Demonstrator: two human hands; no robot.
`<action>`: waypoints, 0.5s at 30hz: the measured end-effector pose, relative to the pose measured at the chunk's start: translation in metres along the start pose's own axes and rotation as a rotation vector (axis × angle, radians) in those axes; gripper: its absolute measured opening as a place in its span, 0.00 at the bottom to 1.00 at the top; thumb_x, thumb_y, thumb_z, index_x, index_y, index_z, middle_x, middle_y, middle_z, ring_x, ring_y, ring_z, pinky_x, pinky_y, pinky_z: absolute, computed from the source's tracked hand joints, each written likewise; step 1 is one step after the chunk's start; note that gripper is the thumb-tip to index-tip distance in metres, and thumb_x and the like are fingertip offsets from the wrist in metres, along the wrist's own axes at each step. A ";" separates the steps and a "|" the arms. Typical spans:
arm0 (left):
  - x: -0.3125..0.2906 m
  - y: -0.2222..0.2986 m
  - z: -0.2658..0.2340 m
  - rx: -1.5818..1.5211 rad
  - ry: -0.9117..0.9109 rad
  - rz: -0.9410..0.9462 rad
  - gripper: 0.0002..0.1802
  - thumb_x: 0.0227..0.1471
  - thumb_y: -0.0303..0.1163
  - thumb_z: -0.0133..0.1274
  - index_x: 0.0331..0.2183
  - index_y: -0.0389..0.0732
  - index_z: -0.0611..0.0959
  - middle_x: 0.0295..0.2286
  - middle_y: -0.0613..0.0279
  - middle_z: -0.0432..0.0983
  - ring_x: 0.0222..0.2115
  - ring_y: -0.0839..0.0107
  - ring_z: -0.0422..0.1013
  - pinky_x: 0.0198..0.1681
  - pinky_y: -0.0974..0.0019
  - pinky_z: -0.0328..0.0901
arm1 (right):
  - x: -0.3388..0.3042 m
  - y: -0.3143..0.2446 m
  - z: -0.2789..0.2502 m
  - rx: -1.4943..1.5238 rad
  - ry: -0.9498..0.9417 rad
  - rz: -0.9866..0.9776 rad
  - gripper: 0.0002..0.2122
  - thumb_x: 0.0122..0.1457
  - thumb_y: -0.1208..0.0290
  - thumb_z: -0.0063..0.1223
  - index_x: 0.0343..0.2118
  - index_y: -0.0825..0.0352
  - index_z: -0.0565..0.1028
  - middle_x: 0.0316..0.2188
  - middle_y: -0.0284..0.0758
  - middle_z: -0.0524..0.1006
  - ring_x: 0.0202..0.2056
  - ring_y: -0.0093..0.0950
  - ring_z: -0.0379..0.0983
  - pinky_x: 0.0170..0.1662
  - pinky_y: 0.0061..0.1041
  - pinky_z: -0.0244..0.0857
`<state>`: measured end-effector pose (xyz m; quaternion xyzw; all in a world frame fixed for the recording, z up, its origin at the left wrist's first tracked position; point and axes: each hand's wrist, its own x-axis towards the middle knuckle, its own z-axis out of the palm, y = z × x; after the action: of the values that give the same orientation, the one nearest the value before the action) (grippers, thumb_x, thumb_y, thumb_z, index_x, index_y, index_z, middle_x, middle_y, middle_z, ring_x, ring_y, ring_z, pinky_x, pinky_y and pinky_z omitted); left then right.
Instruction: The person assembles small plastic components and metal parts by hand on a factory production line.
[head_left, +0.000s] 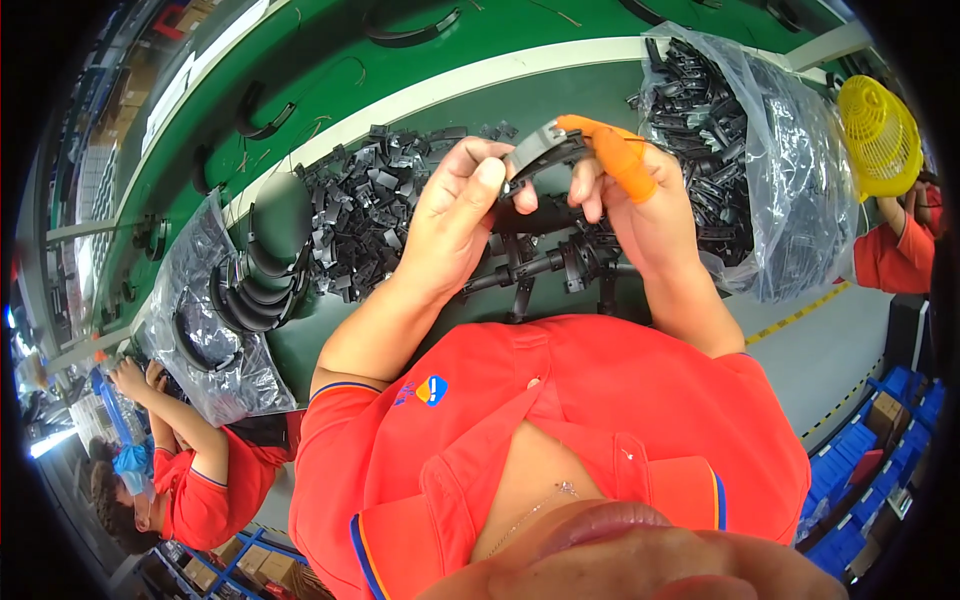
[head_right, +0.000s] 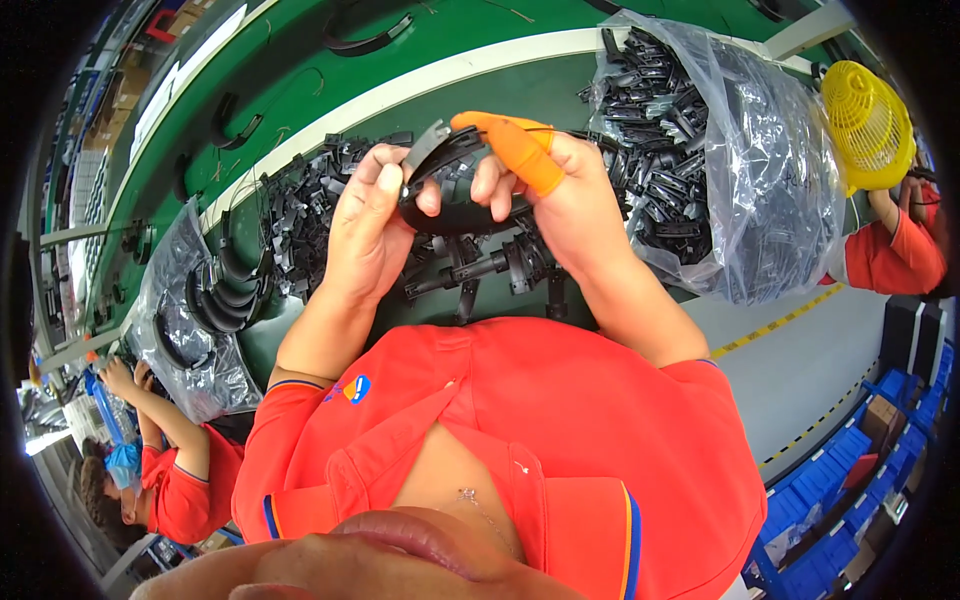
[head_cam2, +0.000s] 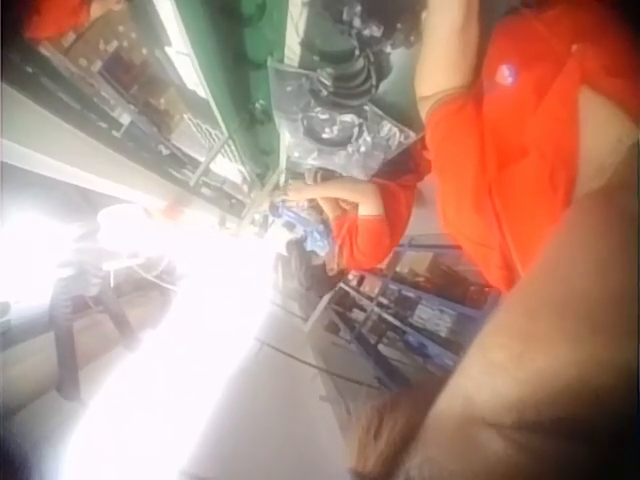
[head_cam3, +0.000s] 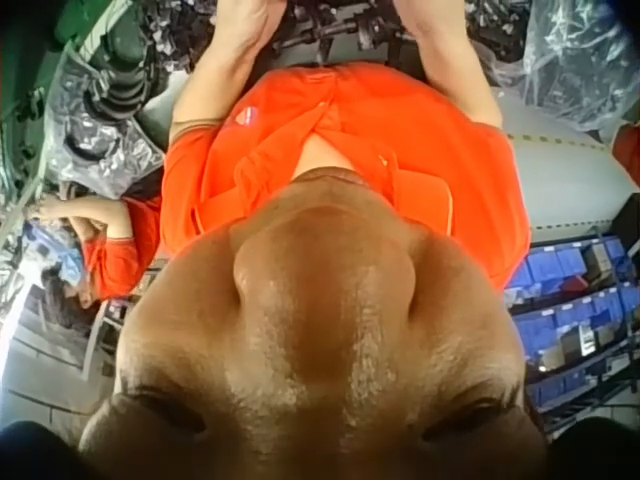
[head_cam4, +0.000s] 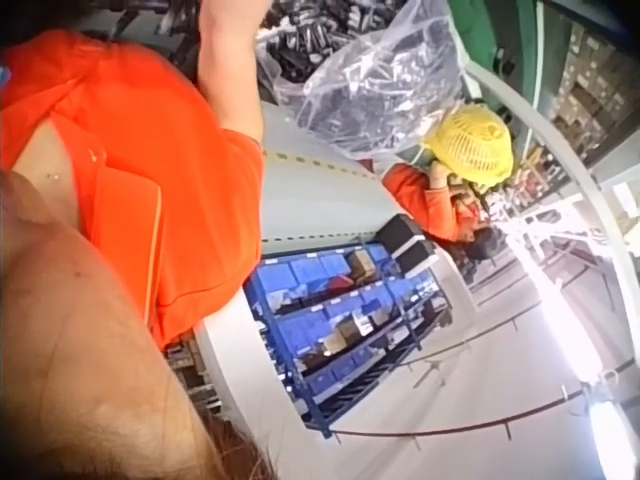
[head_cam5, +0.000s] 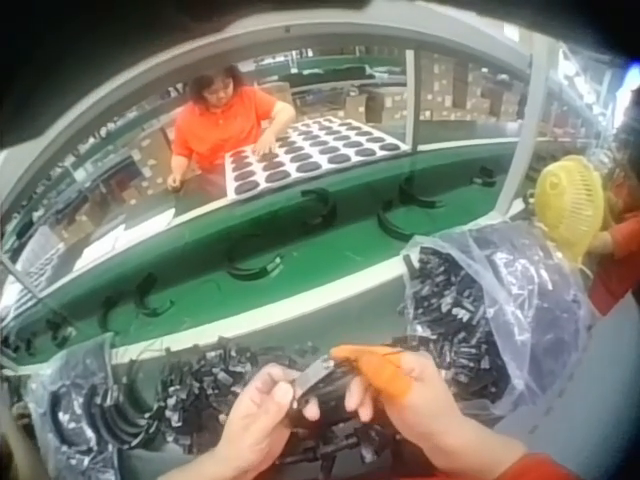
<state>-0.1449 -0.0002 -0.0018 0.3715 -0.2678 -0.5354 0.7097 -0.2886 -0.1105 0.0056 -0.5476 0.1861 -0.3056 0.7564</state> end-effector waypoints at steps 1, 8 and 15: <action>-0.001 -0.002 0.001 0.011 -0.007 0.004 0.12 0.55 0.38 0.44 0.36 0.39 0.71 0.26 0.67 0.67 0.28 0.78 0.64 0.35 0.73 0.58 | -0.003 0.003 0.000 0.306 -0.029 0.053 0.17 0.61 0.64 0.39 0.42 0.74 0.70 0.19 0.32 0.72 0.18 0.17 0.64 0.26 0.18 0.63; 0.007 0.001 -0.005 0.205 -0.113 -0.033 0.16 0.54 0.43 0.46 0.31 0.37 0.73 0.25 0.68 0.66 0.25 0.80 0.61 0.32 0.76 0.57 | -0.006 -0.001 0.008 0.438 -0.083 0.115 0.20 0.61 0.62 0.37 0.44 0.77 0.66 0.24 0.38 0.75 0.20 0.22 0.70 0.31 0.24 0.68; 0.008 0.008 -0.009 0.315 -0.279 -0.028 0.15 0.53 0.41 0.48 0.27 0.37 0.74 0.23 0.67 0.67 0.26 0.80 0.63 0.32 0.75 0.59 | -0.007 -0.002 0.010 0.303 -0.147 0.112 0.20 0.61 0.61 0.38 0.43 0.79 0.67 0.22 0.37 0.74 0.22 0.25 0.71 0.32 0.25 0.69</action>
<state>-0.1318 -0.0043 -0.0007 0.4037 -0.4389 -0.5429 0.5913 -0.2886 -0.0992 0.0108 -0.4368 0.1123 -0.2469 0.8577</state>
